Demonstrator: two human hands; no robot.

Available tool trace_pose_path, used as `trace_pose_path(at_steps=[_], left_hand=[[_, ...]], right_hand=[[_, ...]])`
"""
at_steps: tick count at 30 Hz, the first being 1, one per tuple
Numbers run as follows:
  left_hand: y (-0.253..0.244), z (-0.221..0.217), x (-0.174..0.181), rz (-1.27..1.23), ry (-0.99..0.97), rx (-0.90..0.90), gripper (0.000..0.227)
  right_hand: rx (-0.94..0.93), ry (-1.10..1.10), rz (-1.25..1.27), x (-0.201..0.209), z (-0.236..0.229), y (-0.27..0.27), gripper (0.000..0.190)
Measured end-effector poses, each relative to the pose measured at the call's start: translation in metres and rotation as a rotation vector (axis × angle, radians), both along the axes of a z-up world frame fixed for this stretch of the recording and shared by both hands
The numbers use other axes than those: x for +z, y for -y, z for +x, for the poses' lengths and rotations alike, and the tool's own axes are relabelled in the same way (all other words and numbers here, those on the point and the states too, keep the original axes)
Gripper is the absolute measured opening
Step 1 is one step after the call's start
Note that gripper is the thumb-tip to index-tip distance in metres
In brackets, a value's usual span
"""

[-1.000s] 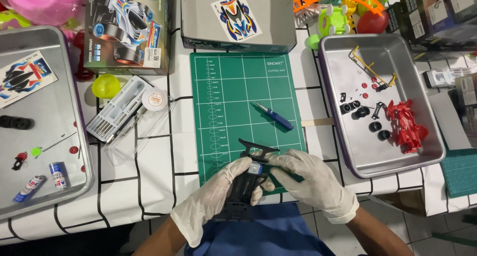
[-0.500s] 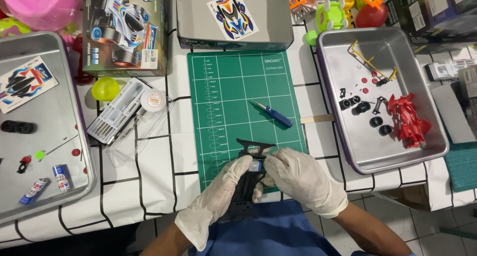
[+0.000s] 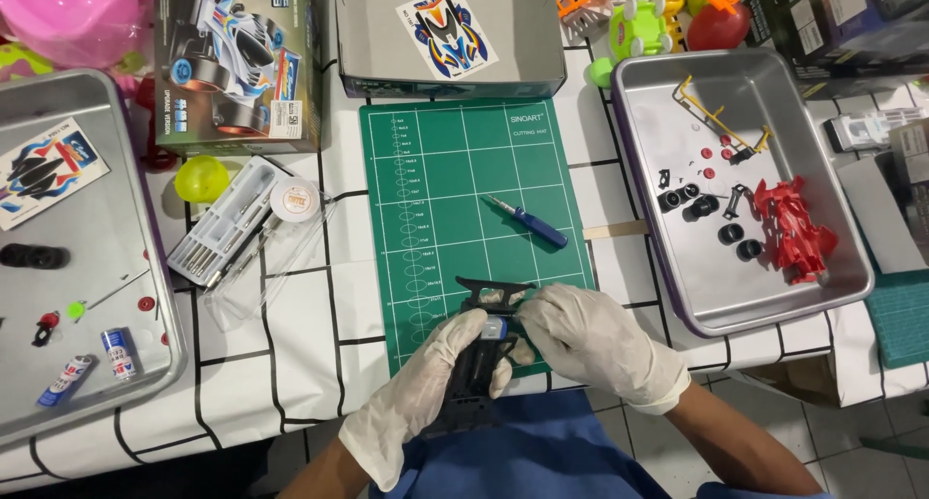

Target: The person assembles a toy car chassis on a green cutting mat. They use a screwdriver to tighten screws on the black frame, then insert a battery into the chassis and secure it with a green clip.

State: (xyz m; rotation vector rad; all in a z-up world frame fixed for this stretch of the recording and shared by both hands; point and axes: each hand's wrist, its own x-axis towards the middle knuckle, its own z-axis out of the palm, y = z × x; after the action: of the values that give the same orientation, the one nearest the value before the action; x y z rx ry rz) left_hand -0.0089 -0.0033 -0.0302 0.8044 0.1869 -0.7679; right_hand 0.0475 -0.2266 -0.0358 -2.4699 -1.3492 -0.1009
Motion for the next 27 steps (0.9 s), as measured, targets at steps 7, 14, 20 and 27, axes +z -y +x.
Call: trace_pose_path(at_steps=[7, 14, 20, 27], left_hand=[[-0.004, 0.000, 0.008, -0.034, 0.112, -0.028, 0.062], [-0.002, -0.005, -0.014, -0.420, -0.154, 0.112, 0.052], [-0.004, -0.007, -0.014, -0.376, -0.042, 0.077, 0.056], [0.000, -0.018, 0.017, -0.195, 0.347, 0.149, 0.062]], right_hand=[[0.050, -0.063, 0.287, 0.005, 0.003, -0.002, 0.009], [-0.058, -0.722, 0.514, 0.014, 0.005, -0.002, 0.028], [-0.125, -1.345, 0.805, 0.024, -0.005, -0.010, 0.028], [-0.361, -1.171, 0.909, 0.007, -0.025, -0.007, 0.036]])
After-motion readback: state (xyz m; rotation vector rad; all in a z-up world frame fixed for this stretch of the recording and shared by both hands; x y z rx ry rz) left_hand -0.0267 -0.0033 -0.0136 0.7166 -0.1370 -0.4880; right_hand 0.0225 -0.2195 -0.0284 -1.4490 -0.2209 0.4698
